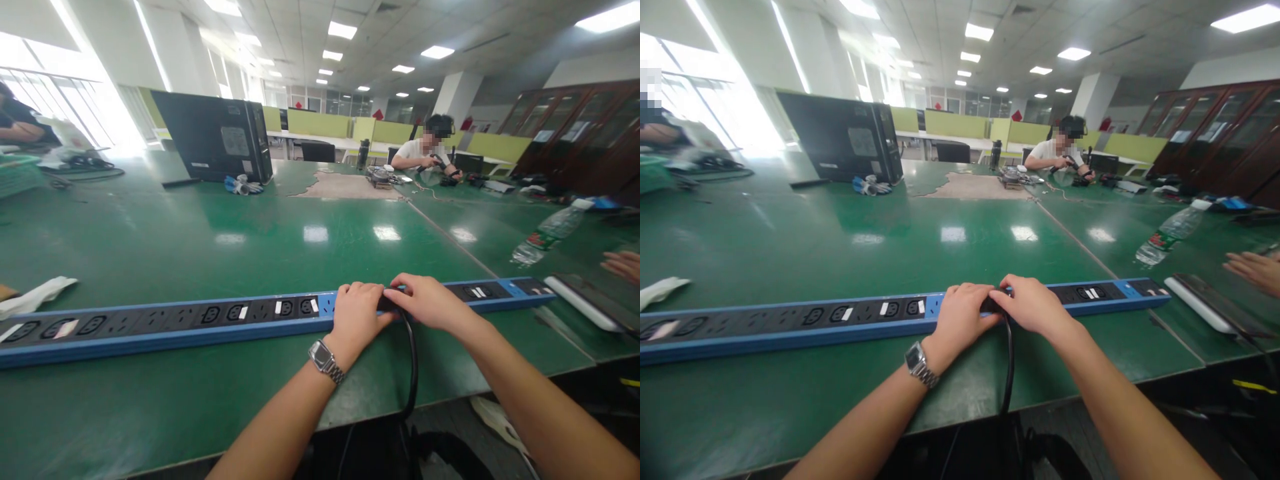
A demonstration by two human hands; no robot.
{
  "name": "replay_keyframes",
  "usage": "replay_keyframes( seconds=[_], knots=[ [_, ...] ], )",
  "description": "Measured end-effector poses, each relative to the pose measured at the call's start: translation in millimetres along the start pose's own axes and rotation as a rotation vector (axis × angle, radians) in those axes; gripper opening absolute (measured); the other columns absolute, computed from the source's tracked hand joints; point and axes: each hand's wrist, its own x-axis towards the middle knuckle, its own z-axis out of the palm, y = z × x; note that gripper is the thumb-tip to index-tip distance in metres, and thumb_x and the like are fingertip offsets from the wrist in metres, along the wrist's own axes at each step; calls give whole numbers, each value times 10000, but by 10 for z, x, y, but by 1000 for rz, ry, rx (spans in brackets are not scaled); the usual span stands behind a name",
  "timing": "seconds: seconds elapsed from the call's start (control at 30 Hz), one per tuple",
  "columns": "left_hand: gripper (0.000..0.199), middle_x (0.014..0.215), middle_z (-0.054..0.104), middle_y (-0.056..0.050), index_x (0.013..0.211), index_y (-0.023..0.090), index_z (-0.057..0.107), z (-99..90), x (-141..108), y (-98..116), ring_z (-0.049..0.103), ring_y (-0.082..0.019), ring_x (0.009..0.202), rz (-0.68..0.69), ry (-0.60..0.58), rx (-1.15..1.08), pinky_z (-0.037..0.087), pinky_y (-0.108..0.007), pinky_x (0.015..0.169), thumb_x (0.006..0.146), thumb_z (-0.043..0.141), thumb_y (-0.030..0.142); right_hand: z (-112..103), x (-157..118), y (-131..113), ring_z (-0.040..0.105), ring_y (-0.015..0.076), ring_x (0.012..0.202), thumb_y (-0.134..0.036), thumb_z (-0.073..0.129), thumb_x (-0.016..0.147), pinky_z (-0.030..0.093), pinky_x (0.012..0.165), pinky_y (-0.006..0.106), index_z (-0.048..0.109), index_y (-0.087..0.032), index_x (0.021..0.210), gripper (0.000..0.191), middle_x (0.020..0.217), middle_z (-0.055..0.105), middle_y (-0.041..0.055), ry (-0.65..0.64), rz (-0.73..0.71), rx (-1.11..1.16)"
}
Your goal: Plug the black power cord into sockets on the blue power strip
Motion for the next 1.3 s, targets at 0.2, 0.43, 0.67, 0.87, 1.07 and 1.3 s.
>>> replay_keyframes(
  seconds=[0.2,0.43,0.67,0.87,1.07,1.3],
  knots=[
    [611,1280,622,-66,1254,221,546,-114,-202,-208,541,-295,1136,25,-11,128,368,-479,1000,745,748,493,-111,26,-2,667,184,817,-383,460,884,433,687,251,730,-194,1020,356,902,741,54,-54,-63,-189],
    [565,1267,613,-64,1269,219,535,-72,-229,-201,535,-288,1123,32,6,161,382,-468,984,786,707,457,-33,205,-207,684,248,868,-332,458,848,462,726,304,760,-171,891,346,910,740,121,-89,-91,-420],
    [564,1250,615,-68,1263,225,538,-54,-238,-213,534,-286,1123,21,17,162,368,-473,998,786,706,474,-201,-86,-41,675,218,823,-389,443,883,490,733,318,723,-184,1007,368,912,730,97,233,-59,-56],
    [619,1258,613,-84,1315,200,495,-94,-241,-206,539,-277,1146,11,-2,132,360,-441,1027,800,687,486,-578,-144,817,428,96,391,-511,550,798,301,364,234,618,-222,950,334,621,571,-2,317,333,801],
    [680,1189,645,-113,1268,183,555,-409,-452,-549,542,-322,1136,-148,-28,254,340,-476,1023,774,634,644,-358,-153,1519,426,127,417,-603,553,763,288,398,264,635,-179,832,437,519,507,-1,186,464,364],
    [686,1136,650,-107,1210,186,600,-566,-617,-758,552,-312,1075,-173,-14,331,349,-454,983,780,549,719,-164,-15,1521,649,252,810,-556,442,840,448,714,339,668,-142,857,472,852,700,139,177,299,-180]
  ],
)
